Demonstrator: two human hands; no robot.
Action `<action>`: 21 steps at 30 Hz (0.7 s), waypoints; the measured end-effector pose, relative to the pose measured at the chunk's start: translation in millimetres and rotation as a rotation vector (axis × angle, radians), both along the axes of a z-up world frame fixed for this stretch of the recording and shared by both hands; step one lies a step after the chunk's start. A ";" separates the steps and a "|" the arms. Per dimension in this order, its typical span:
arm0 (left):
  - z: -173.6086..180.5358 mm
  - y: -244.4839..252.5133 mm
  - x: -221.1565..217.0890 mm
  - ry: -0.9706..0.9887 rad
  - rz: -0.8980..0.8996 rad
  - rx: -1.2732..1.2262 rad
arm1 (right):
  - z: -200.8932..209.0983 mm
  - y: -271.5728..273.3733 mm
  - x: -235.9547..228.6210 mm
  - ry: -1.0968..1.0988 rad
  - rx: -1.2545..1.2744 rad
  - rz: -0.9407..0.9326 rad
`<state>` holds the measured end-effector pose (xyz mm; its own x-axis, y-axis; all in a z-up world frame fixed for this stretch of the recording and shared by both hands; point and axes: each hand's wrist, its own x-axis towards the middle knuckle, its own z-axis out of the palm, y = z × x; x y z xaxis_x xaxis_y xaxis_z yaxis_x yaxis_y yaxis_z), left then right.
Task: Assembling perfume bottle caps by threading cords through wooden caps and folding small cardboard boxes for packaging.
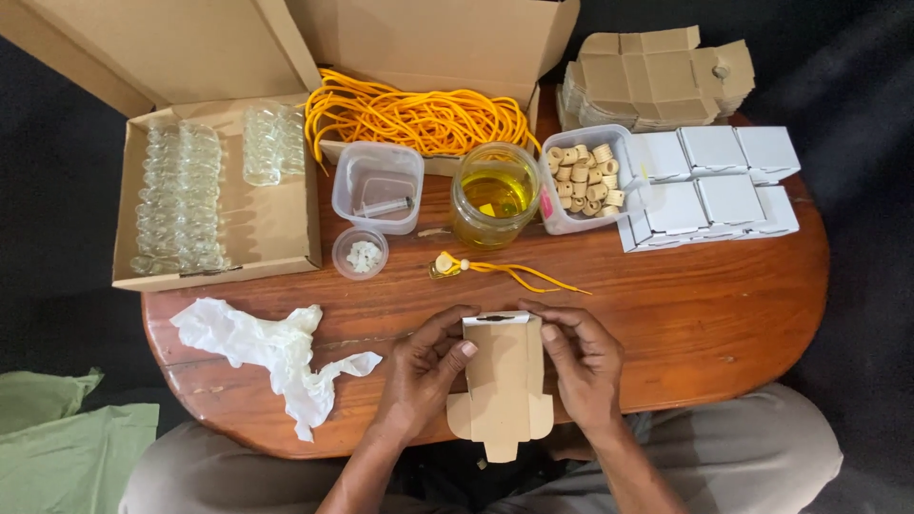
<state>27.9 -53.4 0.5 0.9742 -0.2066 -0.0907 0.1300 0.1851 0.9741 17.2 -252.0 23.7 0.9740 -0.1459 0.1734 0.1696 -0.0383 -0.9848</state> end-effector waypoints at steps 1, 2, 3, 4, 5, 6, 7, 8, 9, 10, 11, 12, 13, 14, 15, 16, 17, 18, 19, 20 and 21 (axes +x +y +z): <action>-0.2 -0.3 -0.1 -0.003 -0.002 -0.005 | -2.4 -1.1 -0.6 -0.012 -0.028 -0.012; -0.3 -0.5 0.0 -0.006 -0.005 -0.010 | -4.9 -2.1 -1.1 -0.023 -0.056 -0.025; 1.0 -0.6 0.1 -0.007 -0.010 -0.009 | -6.3 -2.5 -1.4 -0.024 -0.056 -0.030; 2.4 -0.7 0.1 -0.018 -0.015 0.003 | -7.7 -2.8 -1.4 -0.022 -0.054 -0.032; 3.7 -0.4 0.0 -0.029 -0.019 0.016 | -9.0 -2.8 -1.4 -0.019 -0.052 -0.035; 7.4 -0.7 0.8 -0.029 -0.021 0.017 | -5.4 -2.3 -0.6 -0.019 -0.052 -0.036; 11.1 -0.8 1.6 -0.091 -0.025 0.121 | -1.7 -1.5 0.3 -0.036 -0.106 -0.029; 14.9 -0.7 2.5 -0.153 -0.027 0.225 | 2.0 -0.6 1.4 -0.053 -0.161 -0.019; 15.9 -1.2 2.2 -0.153 -0.027 0.225 | 3.1 -0.2 1.3 -0.053 -0.160 -0.020; 17.1 -1.6 1.9 -0.178 -0.019 0.251 | 4.4 0.3 1.3 -0.054 -0.196 -0.039; 18.3 -1.7 1.3 -0.203 -0.010 0.276 | 5.7 1.2 1.2 -0.054 -0.231 -0.057; 18.6 -2.7 0.6 -0.203 -0.007 0.276 | 8.7 1.7 -0.1 -0.055 -0.231 -0.055; 19.1 -3.4 -0.1 -0.142 -0.029 0.202 | 11.9 2.5 -1.5 -0.057 -0.278 -0.050; 19.7 -4.2 -0.6 -0.080 -0.050 0.126 | 15.3 3.1 -2.5 -0.060 -0.326 -0.044; 19.9 -5.1 -1.4 -0.081 -0.047 0.125 | 10.4 2.1 -3.5 -0.062 -0.326 -0.041; 20.4 -5.9 -2.1 -0.015 -0.018 0.163 | 5.8 1.1 -4.5 -0.095 -0.328 0.010; 21.5 -6.7 -3.0 0.051 0.011 0.201 | 1.8 0.1 -5.8 -0.127 -0.329 0.062; 17.1 -7.7 -2.6 0.045 0.015 0.201 | -0.5 -0.9 -5.3 -0.134 -0.328 0.064; 13.2 -8.6 -2.3 0.027 0.093 0.245 | -2.5 -1.9 -4.9 -0.055 -0.389 0.144; 9.1 -9.6 -2.2 0.007 0.176 0.288 | -4.6 -3.0 -4.3 0.022 -0.450 0.227; 13.4 -8.4 -4.1 0.001 0.183 0.288 | 1.0 1.8 -3.1 0.013 -0.450 0.231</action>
